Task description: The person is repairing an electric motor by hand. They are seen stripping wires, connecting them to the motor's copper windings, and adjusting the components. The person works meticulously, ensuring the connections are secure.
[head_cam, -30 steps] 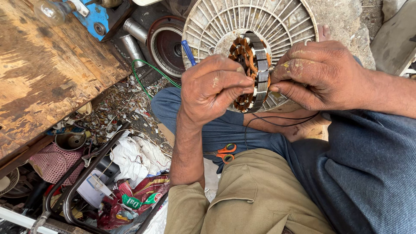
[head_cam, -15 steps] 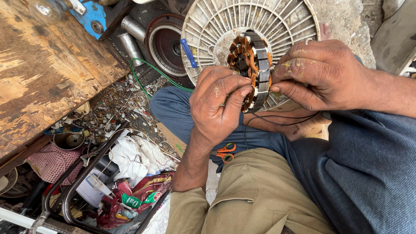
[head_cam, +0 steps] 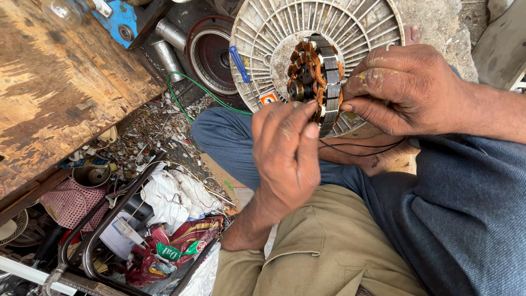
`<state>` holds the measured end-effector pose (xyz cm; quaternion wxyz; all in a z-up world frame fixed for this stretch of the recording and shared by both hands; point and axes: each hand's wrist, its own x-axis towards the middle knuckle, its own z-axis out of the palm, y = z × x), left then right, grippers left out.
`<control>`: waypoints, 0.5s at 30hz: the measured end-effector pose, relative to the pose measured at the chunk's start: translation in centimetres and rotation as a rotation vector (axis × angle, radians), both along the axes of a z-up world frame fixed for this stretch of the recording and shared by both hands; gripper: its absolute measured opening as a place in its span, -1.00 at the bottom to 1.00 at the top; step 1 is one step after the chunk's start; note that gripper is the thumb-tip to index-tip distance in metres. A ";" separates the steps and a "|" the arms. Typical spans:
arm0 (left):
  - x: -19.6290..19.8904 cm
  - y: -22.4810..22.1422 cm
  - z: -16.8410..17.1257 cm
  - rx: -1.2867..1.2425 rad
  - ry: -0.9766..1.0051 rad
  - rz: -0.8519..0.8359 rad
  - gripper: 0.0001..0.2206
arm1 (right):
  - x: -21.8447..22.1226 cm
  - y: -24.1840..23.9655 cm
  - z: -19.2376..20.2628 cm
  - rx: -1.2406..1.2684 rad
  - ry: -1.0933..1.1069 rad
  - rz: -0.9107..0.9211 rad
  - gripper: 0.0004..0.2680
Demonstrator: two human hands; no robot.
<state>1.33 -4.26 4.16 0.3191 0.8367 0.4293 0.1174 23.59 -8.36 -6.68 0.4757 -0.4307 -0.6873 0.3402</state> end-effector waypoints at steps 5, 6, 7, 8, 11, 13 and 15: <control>0.4 -2.2 0.4 0.092 0.158 -0.111 -0.53 | 0.0 0.1 0.2 0.006 0.011 -0.012 -0.87; 0.4 -2.4 0.3 0.137 0.182 -0.124 -0.49 | 0.0 0.1 0.2 0.015 0.009 -0.015 -0.87; 0.2 -2.5 0.2 0.149 0.181 -0.134 -0.48 | -0.1 0.1 0.2 0.014 0.004 -0.014 -0.87; 0.0 -2.5 0.0 0.161 0.181 -0.144 -0.48 | -0.2 0.0 0.2 0.014 0.000 -0.014 -0.87; -0.8 -1.6 -0.8 0.091 0.104 -0.148 -0.45 | -0.1 0.0 0.0 0.040 0.017 -0.017 -0.87; -1.3 -1.4 -1.2 0.054 0.070 -0.146 -0.45 | -0.1 -0.1 -0.3 0.035 0.031 -0.012 -0.86; -1.3 -1.3 -1.5 0.082 0.081 -0.157 -0.43 | 0.0 -0.2 -0.5 0.000 0.026 -0.003 -0.86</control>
